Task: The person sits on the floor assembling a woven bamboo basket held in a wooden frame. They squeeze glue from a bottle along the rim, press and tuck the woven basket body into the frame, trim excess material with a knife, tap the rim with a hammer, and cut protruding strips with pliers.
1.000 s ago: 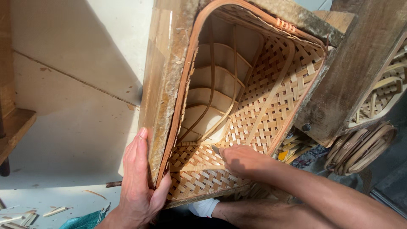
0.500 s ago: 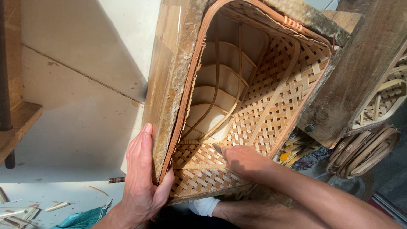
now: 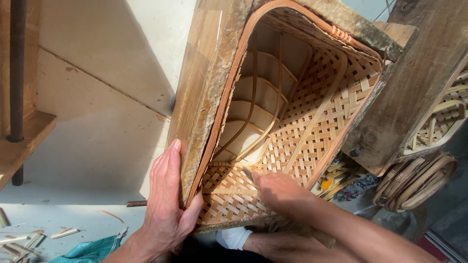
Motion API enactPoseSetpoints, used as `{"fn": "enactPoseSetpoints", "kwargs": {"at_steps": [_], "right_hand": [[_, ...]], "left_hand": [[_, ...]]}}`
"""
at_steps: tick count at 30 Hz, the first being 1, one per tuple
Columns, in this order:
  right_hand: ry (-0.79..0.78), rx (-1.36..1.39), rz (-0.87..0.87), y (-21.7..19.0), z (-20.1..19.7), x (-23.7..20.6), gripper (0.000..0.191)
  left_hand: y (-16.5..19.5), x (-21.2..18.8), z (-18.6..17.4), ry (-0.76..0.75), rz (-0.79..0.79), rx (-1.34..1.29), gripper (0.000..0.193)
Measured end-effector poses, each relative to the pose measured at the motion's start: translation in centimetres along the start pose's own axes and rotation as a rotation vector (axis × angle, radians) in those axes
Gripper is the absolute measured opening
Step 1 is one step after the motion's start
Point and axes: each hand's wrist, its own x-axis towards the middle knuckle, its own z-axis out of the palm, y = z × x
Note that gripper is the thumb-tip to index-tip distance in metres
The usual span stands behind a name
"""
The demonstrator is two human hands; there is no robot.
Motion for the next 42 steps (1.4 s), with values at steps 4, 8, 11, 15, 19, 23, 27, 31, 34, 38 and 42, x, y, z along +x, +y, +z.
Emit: {"fn": "enactPoseSetpoints", "kwargs": {"at_steps": [4, 8, 11, 15, 19, 23, 27, 31, 34, 38, 42], "right_hand": [[-0.005, 0.126, -0.063, 0.0, 0.8, 0.2, 0.037], [-0.123, 0.093, -0.031, 0.5, 1.0, 1.0, 0.03], [0.038, 0.212, -0.177, 1.0, 0.4, 0.7, 0.044], [-0.128, 0.161, -0.04, 0.4, -0.5, 0.3, 0.061], [-0.058, 0.187, -0.078, -0.3, -0.9, -0.1, 0.062], [-0.019, 0.131, -0.101, -0.3, -0.5, -0.4, 0.06], [-0.166, 0.086, 0.092, -0.6, 0.1, 0.1, 0.061], [0.109, 0.155, -0.179, -0.7, 0.2, 0.3, 0.059], [-0.053, 0.175, -0.046, -0.7, -0.1, 0.2, 0.062], [0.002, 0.153, -0.091, -1.0, -0.5, -0.7, 0.063], [0.135, 0.189, -0.118, -2.0, -0.5, -2.8, 0.053]], "left_hand": [[0.1, -0.2, 0.3, -0.019, 0.001, -0.007, 0.094], [-0.1, -0.6, 0.5, -0.022, 0.0, -0.001, 0.093], [-0.4, -1.0, 1.1, -0.004, 0.016, 0.01, 0.091], [-0.6, -1.6, 1.5, -0.023, 0.001, 0.035, 0.09], [-0.2, -1.7, 1.8, -0.031, -0.004, 0.042, 0.09], [0.3, -1.7, 1.7, -0.037, -0.002, 0.048, 0.091], [0.3, -1.9, 1.6, -0.063, -0.057, 0.043, 0.093], [0.1, -2.1, 1.7, -0.054, -0.01, 0.054, 0.093], [0.1, -2.1, 1.7, -0.054, 0.004, 0.062, 0.093], [0.1, -2.1, 1.5, -0.051, -0.006, 0.05, 0.094], [0.2, -2.4, 1.4, -0.068, -0.038, -0.004, 0.095]]}}
